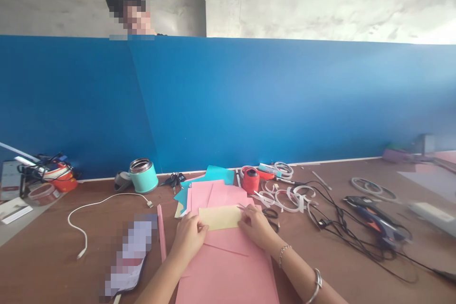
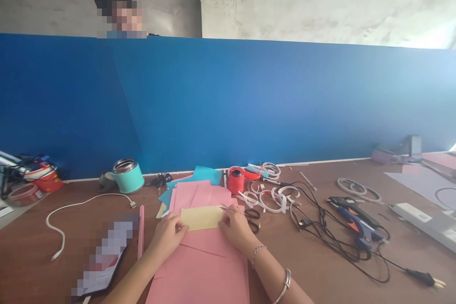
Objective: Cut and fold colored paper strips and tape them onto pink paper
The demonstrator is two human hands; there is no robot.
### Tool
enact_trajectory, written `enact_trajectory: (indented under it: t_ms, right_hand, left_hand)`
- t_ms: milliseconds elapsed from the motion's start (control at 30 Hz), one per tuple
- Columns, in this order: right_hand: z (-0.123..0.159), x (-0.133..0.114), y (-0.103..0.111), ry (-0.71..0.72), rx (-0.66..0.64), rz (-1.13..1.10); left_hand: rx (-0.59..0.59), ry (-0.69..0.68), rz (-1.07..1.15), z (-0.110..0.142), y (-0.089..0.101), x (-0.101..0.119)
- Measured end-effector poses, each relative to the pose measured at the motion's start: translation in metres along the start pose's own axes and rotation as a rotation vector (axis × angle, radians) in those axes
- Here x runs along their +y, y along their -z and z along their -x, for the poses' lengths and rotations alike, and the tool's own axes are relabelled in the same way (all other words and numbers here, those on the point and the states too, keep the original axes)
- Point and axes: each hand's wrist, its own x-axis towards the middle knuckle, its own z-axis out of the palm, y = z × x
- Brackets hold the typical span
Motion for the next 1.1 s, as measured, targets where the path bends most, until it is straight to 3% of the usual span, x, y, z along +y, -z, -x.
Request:
enact_trajectory:
  t_ms: [200, 300, 400, 533, 700, 933, 1100]
  right_hand:
    - [0.002, 0.003, -0.002, 0.089, 0.045, 0.082]
    - [0.005, 0.001, -0.002, 0.238, 0.071, 0.224]
    - [0.008, -0.004, -0.004, 0.422, 0.049, 0.364]
    - [0.008, -0.010, -0.003, 0.575, -0.007, 0.418]
    - [0.007, -0.006, -0.002, 0.560, -0.035, 0.433]
    - [0.012, 0.022, 0.009, 0.489, 0.021, 0.419]
    - [0.012, 0.029, 0.010, 0.470, 0.056, 0.420]
  left_hand:
    - [0.060, -0.040, -0.089, 0.005, 0.004, 0.005]
    - [0.124, -0.212, -0.133, 0.010, 0.008, 0.013]
    - [0.094, -0.392, -0.156, 0.013, 0.012, 0.023]
    - [0.030, -0.458, -0.150, 0.012, 0.012, 0.029]
    - [0.009, -0.531, -0.205, 0.013, 0.009, 0.021]
    - [0.024, -0.404, -0.207, 0.018, 0.023, -0.005]
    - [0.015, -0.410, -0.187, 0.018, 0.028, -0.008]
